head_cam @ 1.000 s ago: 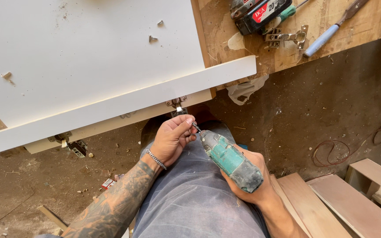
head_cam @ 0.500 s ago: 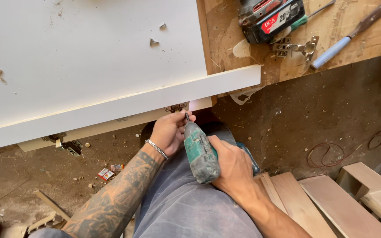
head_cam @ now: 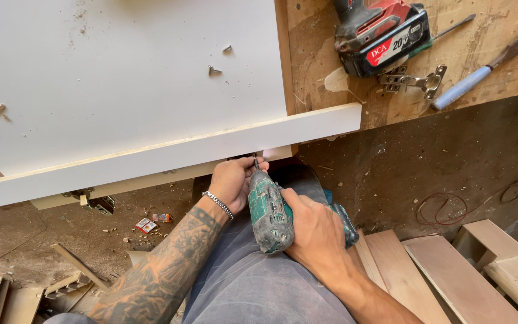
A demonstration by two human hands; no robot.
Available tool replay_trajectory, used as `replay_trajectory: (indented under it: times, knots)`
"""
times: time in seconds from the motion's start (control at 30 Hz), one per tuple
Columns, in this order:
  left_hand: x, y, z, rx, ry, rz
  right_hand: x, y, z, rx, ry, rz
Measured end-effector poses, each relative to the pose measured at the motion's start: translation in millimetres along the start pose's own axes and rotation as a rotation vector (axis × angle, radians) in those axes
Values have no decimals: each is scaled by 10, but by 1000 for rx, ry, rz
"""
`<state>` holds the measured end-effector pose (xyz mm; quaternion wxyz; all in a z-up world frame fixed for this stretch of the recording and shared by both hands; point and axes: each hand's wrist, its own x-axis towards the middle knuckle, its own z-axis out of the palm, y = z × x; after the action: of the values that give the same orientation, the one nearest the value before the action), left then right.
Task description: The person attaches metal hinges to a white cabinet door using a cordless drill. They pick up screws, position the hinges, and drive screws into the door to secure them.
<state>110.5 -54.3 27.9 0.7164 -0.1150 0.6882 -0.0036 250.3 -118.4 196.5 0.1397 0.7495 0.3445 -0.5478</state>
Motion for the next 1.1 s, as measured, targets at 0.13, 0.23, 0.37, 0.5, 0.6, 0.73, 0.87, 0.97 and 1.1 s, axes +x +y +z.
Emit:
replay_trajectory:
  times: [0.13,0.23,0.37,0.5,0.6,0.73,0.87,0.97,1.1]
  knots:
    - [90,-5,1,7,34,-24,51,-30,-39,-11,-33,19]
    - [121,-21,3,-49,19,-31,46,-91,-100,3,-41,27]
    - [-38,54,111,-30,71,-10,57,-148,-140,-11,-50,33]
    - [-75,63,141,-66,78,-3,38,-243,-195,-37,-88,72]
    - [-101,95,154,-78,75,0,52,-269,-212,-37,-100,85]
    - [-16,48,120,-56,42,-1,68,-307,-240,-46,-110,106]
    - [22,13,69,-92,17,-28,87,-316,-173,-30,-81,125]
    - [-11,18,75,-136,-3,-70,95,-333,-137,-44,-101,175]
    - [-7,-8,72,-196,29,-42,96,-333,-118,-65,-106,181]
